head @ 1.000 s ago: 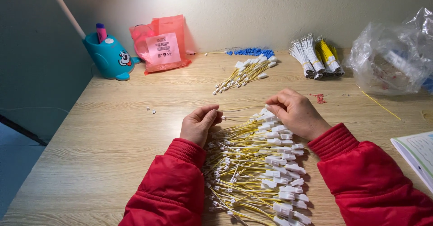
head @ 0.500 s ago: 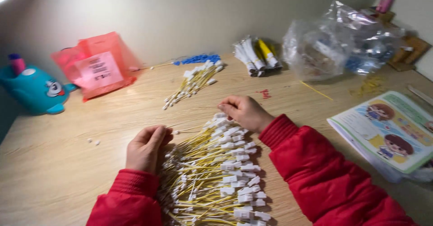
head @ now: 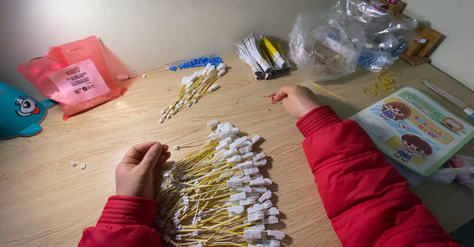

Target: The person assembles wire harnesses by inserting small red plastic connectors onto yellow wires with white ends. They repeatedly pick up a wire, slide a connector onto it, and place the finished piece on the table. The workspace includes bundles of wires, loose connectors, and packaging materials.

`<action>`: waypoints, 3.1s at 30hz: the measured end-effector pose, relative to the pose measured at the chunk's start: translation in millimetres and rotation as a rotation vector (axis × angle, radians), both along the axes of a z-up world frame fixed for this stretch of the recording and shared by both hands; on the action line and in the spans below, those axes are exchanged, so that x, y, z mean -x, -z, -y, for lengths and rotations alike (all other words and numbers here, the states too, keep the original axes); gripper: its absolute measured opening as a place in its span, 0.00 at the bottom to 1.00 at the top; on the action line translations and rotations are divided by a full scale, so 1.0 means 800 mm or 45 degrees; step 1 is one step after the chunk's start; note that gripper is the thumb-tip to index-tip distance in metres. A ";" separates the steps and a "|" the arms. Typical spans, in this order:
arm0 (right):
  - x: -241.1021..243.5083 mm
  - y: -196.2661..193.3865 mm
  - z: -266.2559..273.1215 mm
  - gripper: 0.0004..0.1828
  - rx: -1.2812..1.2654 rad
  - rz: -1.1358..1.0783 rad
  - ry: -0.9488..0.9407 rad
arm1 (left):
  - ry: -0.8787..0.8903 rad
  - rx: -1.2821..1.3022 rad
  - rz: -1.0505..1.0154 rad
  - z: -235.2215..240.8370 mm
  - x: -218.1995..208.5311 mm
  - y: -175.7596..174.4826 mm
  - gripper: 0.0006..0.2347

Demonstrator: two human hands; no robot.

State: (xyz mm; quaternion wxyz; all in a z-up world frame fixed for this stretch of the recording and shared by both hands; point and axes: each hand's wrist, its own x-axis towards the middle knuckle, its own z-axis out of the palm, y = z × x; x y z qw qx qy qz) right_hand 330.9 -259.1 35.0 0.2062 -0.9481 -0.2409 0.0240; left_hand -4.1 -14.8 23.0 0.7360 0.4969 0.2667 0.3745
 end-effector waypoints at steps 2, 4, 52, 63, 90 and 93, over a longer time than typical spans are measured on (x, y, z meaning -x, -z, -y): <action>0.005 -0.003 -0.002 0.17 0.014 -0.029 -0.071 | 0.010 0.004 -0.004 -0.003 -0.001 0.003 0.05; 0.010 -0.006 -0.004 0.15 0.027 -0.056 -0.144 | 0.018 0.008 -0.007 -0.003 0.000 0.003 0.06; 0.228 -0.039 -0.175 0.08 -0.728 -0.066 -1.052 | 0.140 -0.087 -0.039 -0.022 -0.015 0.038 0.09; 0.233 -0.026 -0.179 0.17 -0.614 0.642 -1.372 | 0.212 -0.187 -0.092 -0.018 -0.019 0.039 0.08; 0.246 -0.038 -0.176 0.09 -0.743 0.170 -1.286 | 0.271 -0.247 -0.064 -0.014 -0.008 0.027 0.04; 0.243 -0.033 -0.179 0.07 -0.715 0.126 -1.264 | 0.310 -0.205 -0.013 -0.022 -0.013 0.043 0.05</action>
